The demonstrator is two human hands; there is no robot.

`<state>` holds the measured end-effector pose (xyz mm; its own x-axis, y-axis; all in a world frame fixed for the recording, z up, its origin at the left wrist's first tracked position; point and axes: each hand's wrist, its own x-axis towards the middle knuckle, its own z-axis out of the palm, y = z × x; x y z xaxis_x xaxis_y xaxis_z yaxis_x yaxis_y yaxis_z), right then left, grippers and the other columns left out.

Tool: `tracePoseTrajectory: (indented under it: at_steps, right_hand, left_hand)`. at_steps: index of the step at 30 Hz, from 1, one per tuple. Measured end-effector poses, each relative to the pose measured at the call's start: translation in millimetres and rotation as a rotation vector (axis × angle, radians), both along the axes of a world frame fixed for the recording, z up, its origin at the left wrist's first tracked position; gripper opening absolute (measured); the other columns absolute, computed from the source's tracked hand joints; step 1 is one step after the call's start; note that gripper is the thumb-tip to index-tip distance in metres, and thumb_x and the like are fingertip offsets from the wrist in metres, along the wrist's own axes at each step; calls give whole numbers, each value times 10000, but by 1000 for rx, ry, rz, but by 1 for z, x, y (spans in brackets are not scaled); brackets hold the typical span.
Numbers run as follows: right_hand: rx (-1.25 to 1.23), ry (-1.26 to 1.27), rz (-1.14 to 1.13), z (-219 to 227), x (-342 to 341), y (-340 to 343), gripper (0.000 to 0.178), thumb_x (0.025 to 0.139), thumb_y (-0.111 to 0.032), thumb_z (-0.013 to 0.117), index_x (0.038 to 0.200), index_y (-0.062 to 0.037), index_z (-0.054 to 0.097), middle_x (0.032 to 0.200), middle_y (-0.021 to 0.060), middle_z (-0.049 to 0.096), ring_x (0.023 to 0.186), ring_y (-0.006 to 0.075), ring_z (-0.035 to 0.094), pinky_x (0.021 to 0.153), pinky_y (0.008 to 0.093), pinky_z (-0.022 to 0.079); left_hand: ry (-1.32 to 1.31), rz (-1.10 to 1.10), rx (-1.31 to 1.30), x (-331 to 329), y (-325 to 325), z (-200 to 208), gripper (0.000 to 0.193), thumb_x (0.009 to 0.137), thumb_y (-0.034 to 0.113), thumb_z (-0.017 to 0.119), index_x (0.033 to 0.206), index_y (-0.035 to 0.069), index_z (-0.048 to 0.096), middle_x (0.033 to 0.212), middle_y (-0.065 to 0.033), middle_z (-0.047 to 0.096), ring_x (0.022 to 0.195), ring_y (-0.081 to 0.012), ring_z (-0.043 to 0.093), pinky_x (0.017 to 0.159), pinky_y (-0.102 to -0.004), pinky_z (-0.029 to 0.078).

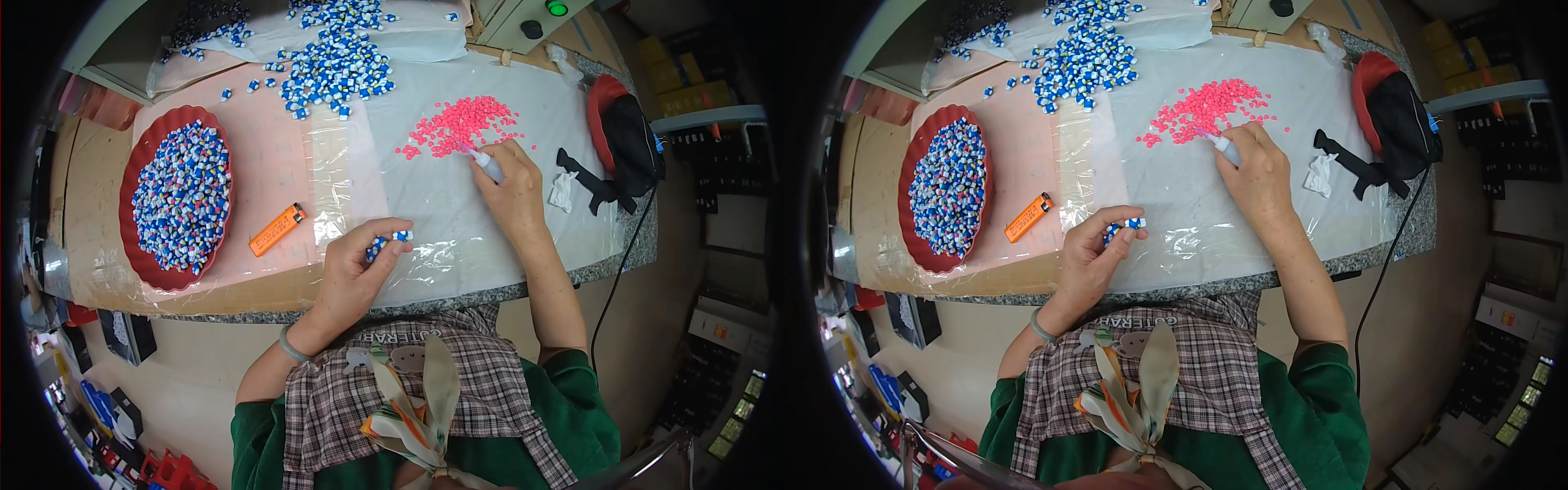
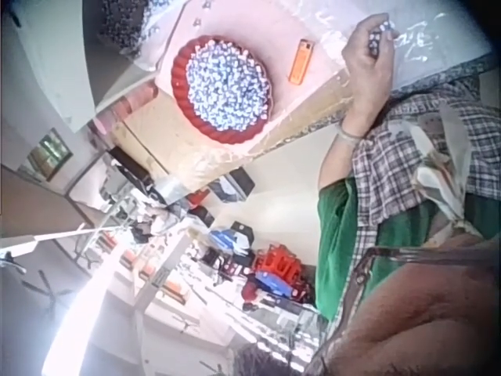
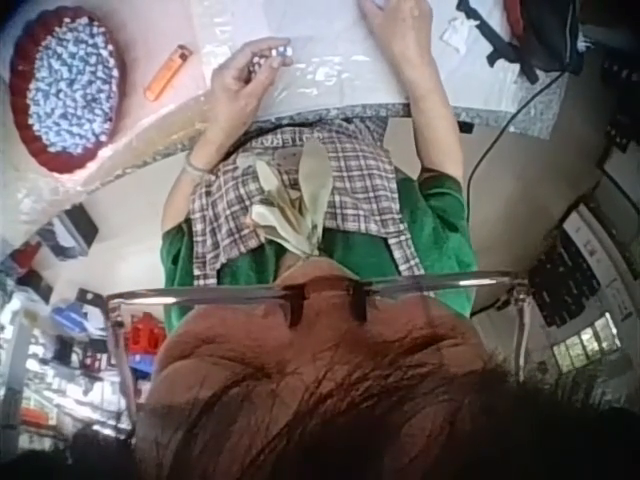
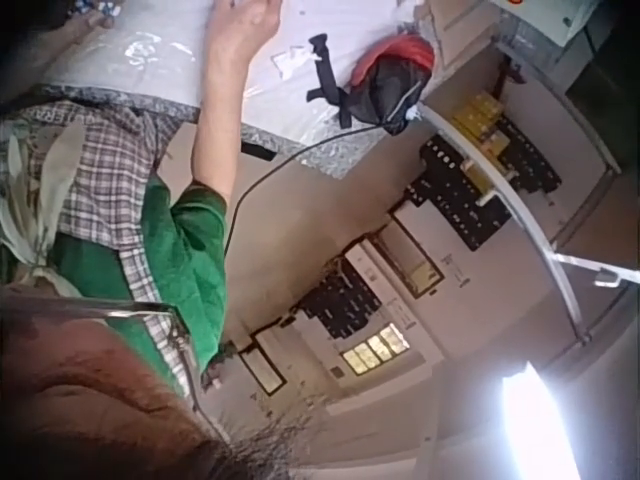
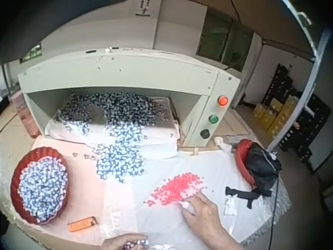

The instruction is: Apply glue to small blue components and attach pink decorative pieces.

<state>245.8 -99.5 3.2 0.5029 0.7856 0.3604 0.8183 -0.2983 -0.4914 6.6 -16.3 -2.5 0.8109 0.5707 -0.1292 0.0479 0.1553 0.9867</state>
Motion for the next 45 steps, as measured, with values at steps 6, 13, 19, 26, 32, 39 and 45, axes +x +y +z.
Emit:
tracePoseTrajectory:
  at_steps: [6,13,19,26,32,39,45]
  right_hand:
    - [-101,-61,3,5,0,4,144,757,-63,701,871,1,642,825,145,624,717,336,623,649,393,495]
    - [-120,580,-30,18,-12,-2,83,811,-85,682,860,-23,656,688,-3,598,568,97,536,525,247,401]
    - [-81,1330,180,26,-69,-7,60,819,-63,681,856,-26,652,707,-32,584,579,19,458,527,188,351]
    - [-22,1264,175,16,-86,-9,53,825,-57,692,851,-29,655,733,-32,599,618,15,478,561,182,378]
    - [-40,1168,146,17,-90,-8,47,831,-59,691,842,-31,655,741,-38,599,649,15,481,585,184,383]
    - [-17,1043,88,15,-98,-11,66,834,-71,701,817,-42,644,761,-45,596,704,20,487,627,195,389]
    - [-4,1041,106,13,-97,-12,79,829,-67,709,808,-46,636,745,-48,582,695,22,485,617,194,381]
  left_hand:
    - [-25,20,-29,-2,0,2,238,949,34,550,1181,-2,593,1029,-45,619,929,-83,615,660,-195,432]
    - [1,8,-82,-4,2,2,236,955,41,543,1182,0,594,1008,-32,621,947,-88,620,669,-193,438]
    - [-70,88,-32,-1,-1,-2,232,948,38,553,1172,1,599,938,-10,623,836,-63,603,645,-178,427]
    - [-42,112,-17,-2,-4,-5,211,926,51,598,1131,10,621,851,0,624,665,-31,498,600,-181,432]
    - [-35,150,82,-4,-4,-8,196,897,50,629,1089,12,635,865,-56,667,716,-89,599,624,-227,480]
    - [-34,179,430,-2,-4,-3,217,891,-4,621,1108,9,626,936,-69,665,764,-81,589,642,-213,474]
    - [-81,215,640,0,-6,-4,227,861,-15,640,1087,9,630,968,-133,675,780,-167,646,647,-244,495]
